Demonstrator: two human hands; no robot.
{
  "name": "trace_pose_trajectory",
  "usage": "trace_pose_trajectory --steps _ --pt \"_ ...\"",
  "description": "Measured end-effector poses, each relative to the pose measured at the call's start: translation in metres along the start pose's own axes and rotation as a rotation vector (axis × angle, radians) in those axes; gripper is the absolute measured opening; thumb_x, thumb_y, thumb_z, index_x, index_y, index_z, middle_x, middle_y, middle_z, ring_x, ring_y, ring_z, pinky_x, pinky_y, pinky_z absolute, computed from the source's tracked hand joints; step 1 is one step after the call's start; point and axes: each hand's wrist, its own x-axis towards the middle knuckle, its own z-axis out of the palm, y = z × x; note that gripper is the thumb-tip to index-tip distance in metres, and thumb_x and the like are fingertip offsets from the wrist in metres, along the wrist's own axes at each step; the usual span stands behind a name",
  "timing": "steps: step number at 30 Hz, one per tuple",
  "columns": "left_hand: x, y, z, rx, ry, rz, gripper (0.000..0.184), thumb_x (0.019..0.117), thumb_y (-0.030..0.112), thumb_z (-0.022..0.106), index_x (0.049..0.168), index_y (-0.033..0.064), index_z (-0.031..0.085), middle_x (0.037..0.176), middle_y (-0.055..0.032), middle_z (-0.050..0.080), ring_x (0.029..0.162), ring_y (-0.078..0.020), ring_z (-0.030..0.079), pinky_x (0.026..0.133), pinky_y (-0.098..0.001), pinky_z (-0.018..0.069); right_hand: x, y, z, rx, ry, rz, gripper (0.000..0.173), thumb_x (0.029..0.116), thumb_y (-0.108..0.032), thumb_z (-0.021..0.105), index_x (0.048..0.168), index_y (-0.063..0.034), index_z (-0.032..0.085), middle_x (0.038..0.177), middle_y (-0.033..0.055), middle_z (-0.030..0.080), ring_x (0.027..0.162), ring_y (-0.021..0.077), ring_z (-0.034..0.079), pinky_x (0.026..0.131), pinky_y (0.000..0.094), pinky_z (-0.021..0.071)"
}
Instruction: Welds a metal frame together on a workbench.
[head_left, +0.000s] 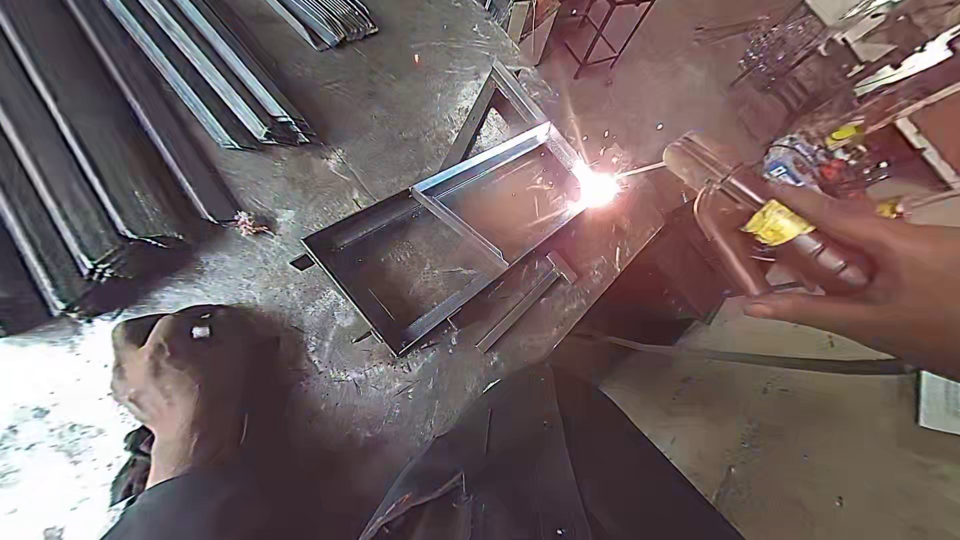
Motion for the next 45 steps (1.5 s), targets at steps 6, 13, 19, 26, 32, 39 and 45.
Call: trace_pose_trajectory --steps 6,13,19,26,32,39,45 --pt "0.001 -0.004 0.0 -0.018 -0.009 0.013 0.04 0.1024 0.044 0.051 0.118 0.0145 0.073 0.137 -0.0198 0.062 0.125 -0.0403 0.06 0.1 -0.0654 0.0471 0.001 -0.001 -0.003 0.007 0.014 -0.061 0.109 0.0696 -0.081 0.07 0.161 -0.0372 0.031 0.115 0.0111 0.07 0.089 0.0269 0.068 0.072 0.0565 0.0546" --pt "0.0 -0.004 -0.001 -0.038 0.006 0.033 0.04 0.1017 0.044 0.052 0.116 0.0134 0.072 0.134 -0.0207 0.062 0.122 -0.0415 0.061 0.097 -0.0663 0.0477 0.001 0.001 0.0 0.018 0.019 -0.069 0.11 0.0703 -0.081 0.071 0.162 -0.0352 0.031 0.112 0.0111 0.07 0.085 0.0262 0.068 0.071 0.055 0.055" --pt "0.0 -0.003 -0.002 -0.024 -0.017 0.036 0.038 0.1027 0.041 0.051 0.118 0.0133 0.072 0.137 -0.0222 0.061 0.125 -0.0433 0.059 0.098 -0.067 0.0463 0.001 0.0 0.0 0.033 0.005 -0.007 0.107 0.0701 -0.076 0.074 0.161 -0.0399 0.03 0.108 0.0115 0.07 0.082 0.027 0.067 0.068 0.0563 0.0536" --pt "0.001 -0.004 0.0 -0.03 -0.012 0.008 0.042 0.1021 0.046 0.049 0.117 0.0141 0.073 0.136 -0.0198 0.062 0.125 -0.0412 0.06 0.098 -0.0665 0.0466 0.0 0.0 0.002 0.005 0.024 -0.06 0.107 0.0739 -0.074 0.074 0.162 -0.0324 0.031 0.11 0.0167 0.07 0.083 0.0321 0.067 0.068 0.059 0.0527" --pt "0.003 -0.008 0.005 0.018 -0.005 0.004 0.042 0.1028 0.047 0.048 0.118 0.0174 0.073 0.138 -0.0167 0.062 0.126 -0.0381 0.06 0.1 -0.0648 0.0476 -0.002 0.007 0.006 0.064 -0.005 0.066 0.108 0.0676 -0.082 0.072 0.16 -0.0469 0.029 0.113 0.0058 0.07 0.088 0.0213 0.068 0.072 0.0523 0.0562" --pt "-0.003 0.002 -0.005 -0.057 0.018 0.055 0.041 0.1019 0.042 0.052 0.117 0.0092 0.072 0.138 -0.025 0.059 0.128 -0.0447 0.057 0.102 -0.0663 0.0445 -0.001 0.005 0.006 0.061 0.004 0.012 0.108 0.0713 -0.079 0.072 0.162 -0.0413 0.027 0.11 0.0091 0.07 0.085 0.0244 0.068 0.07 0.0538 0.0547" --pt "0.001 -0.004 0.0 -0.009 -0.004 0.02 0.041 0.102 0.045 0.05 0.117 0.0136 0.073 0.138 -0.0206 0.06 0.127 -0.0411 0.059 0.1 -0.0659 0.0462 0.0 0.005 0.009 0.057 0.016 -0.015 0.107 0.0725 -0.074 0.076 0.162 -0.0413 0.028 0.116 0.0104 0.069 0.087 0.0259 0.067 0.072 0.0548 0.0543"
